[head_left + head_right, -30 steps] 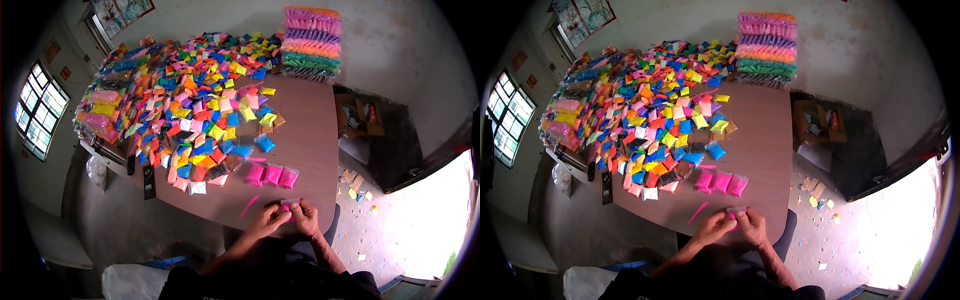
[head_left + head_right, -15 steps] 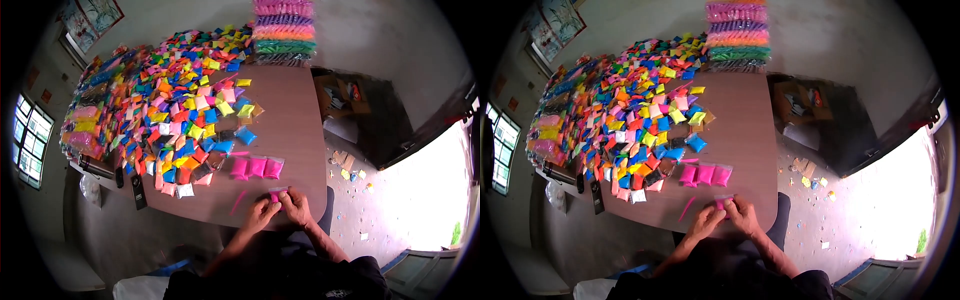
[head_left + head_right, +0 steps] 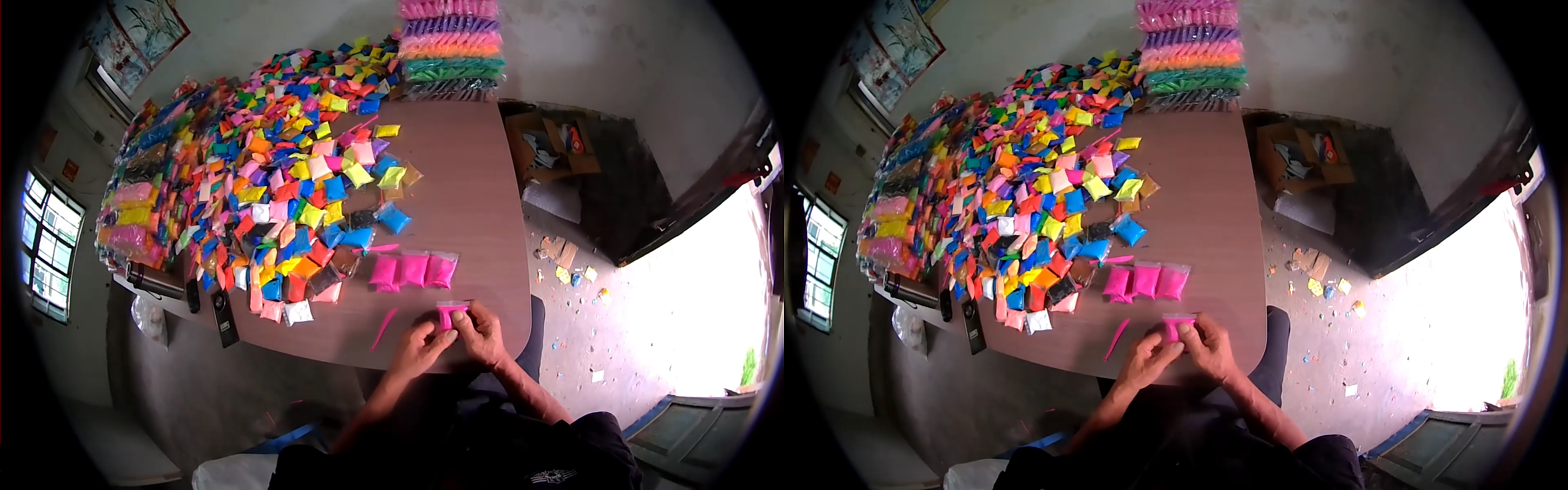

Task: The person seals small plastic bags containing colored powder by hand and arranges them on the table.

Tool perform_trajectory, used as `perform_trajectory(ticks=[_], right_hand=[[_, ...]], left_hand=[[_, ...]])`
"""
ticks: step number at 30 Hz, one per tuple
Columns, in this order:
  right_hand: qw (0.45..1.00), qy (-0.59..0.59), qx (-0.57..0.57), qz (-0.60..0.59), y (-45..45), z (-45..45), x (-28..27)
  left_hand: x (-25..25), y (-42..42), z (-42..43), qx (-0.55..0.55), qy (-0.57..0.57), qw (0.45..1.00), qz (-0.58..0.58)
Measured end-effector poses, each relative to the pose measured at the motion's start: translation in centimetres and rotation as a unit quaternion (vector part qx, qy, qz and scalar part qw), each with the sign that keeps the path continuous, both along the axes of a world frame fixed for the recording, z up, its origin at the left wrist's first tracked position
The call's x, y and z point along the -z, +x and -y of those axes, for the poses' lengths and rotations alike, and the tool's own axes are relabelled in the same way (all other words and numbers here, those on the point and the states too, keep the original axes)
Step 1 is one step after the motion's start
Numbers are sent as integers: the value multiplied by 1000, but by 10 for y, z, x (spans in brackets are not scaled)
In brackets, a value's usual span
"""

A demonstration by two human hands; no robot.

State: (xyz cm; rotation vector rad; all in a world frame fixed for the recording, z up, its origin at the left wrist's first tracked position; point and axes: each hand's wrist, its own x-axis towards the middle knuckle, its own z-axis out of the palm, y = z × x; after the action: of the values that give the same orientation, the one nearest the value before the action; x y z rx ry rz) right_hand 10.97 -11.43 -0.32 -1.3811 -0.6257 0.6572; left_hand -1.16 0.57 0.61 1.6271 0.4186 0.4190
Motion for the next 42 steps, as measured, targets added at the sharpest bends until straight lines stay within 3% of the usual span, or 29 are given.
perform_trajectory(ticks=[3,5,11,15,17,21,30,36,38,42], right_hand=[[1000,10,5,-23,0,0,2],[1000,20,9,11,0,0,3],[998,-15,1,54,-1,0,5],[995,-56,1,77,0,1,7],[999,1,23,43,-1,-1,2],[997,7,22,68,-1,0,12],[991,-86,-5,101,-1,0,8],[996,-8,16,89,-1,-2,12],[991,6,25,133,-3,-3,14],[991,-11,20,130,-5,-4,9]], left_hand=[[12,-2,-1,16,46,999,16],[15,-3,3,-27,-54,998,-25],[14,-1,1,-43,-83,995,-18],[10,-3,2,-47,-64,996,-32],[5,-3,3,-28,-48,998,-33],[2,0,3,-51,-42,998,1],[13,2,4,-110,-51,992,21],[5,2,3,-75,-94,993,12],[0,5,3,-96,-105,990,5],[15,3,1,-108,-43,993,13]])
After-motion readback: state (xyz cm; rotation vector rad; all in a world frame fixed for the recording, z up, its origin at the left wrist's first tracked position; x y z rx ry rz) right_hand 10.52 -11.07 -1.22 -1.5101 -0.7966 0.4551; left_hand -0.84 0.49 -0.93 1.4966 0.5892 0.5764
